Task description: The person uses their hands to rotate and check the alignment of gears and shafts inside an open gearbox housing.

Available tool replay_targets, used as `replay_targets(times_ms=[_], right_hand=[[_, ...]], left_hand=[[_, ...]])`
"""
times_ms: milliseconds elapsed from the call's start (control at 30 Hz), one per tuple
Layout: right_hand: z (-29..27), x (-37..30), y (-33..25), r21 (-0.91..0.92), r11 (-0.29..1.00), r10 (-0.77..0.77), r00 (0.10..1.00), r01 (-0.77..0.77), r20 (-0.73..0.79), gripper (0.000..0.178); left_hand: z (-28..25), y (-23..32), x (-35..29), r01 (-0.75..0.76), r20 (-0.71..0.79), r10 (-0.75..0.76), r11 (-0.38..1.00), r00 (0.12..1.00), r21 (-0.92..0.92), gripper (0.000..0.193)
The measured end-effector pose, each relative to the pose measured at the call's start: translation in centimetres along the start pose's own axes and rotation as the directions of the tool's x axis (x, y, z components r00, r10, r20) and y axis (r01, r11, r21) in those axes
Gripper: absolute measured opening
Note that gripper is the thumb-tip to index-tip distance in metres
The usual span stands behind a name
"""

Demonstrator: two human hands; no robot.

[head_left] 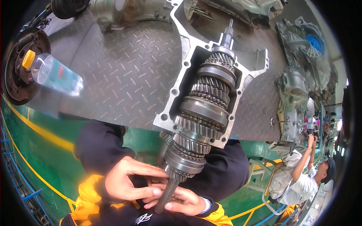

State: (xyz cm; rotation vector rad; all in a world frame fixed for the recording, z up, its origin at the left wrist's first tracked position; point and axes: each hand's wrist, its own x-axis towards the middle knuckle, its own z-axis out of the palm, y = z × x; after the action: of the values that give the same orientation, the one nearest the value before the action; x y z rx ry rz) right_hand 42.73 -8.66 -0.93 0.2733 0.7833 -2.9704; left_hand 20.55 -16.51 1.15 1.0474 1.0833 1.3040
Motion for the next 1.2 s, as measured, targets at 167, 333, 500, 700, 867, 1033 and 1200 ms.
replay_targets(times_ms=[167,333,500,700,867,1033,1200], right_hand=[[-1.0,0.0,1.1,-0.549,0.823,-0.282,0.945,0.148,-0.168,0.048],[-0.3,-0.5,1.1,-0.257,0.966,-0.090,0.948,0.009,-0.307,0.032],[-1.3,-0.9,2.3,-0.091,0.990,-0.120,0.972,0.103,-0.203,0.033],[-1.8,-0.4,6.4,0.268,0.937,-0.223,0.974,0.222,-0.027,0.031],[1.1,1.9,10.1,0.921,0.388,-0.354,0.929,0.044,0.104,0.047],[0.5,1.1,13.1,0.953,0.277,-0.311,0.927,-0.120,0.207,0.029],[1.7,2.4,10.0,0.938,0.297,-0.330,0.903,-0.177,0.275,0.031]], left_hand=[[0.0,-0.1,-0.2,0.062,-0.006,-0.063,0.998,0.998,-0.032,0.036],[-0.1,-0.1,0.0,0.042,0.004,-0.042,0.999,0.999,-0.016,0.039],[0.1,0.1,0.1,0.021,0.000,-0.021,1.000,1.000,-0.018,0.037],[0.0,0.3,-0.4,0.096,0.029,-0.094,0.994,0.995,-0.052,0.036],[0.2,-0.3,-0.3,0.053,0.090,-0.047,0.997,0.995,-0.064,0.045],[0.1,-0.2,-0.3,0.005,0.171,-0.010,1.000,0.985,0.028,0.049],[0.8,-0.4,0.4,-0.048,0.214,0.032,0.997,0.976,0.068,0.060]])
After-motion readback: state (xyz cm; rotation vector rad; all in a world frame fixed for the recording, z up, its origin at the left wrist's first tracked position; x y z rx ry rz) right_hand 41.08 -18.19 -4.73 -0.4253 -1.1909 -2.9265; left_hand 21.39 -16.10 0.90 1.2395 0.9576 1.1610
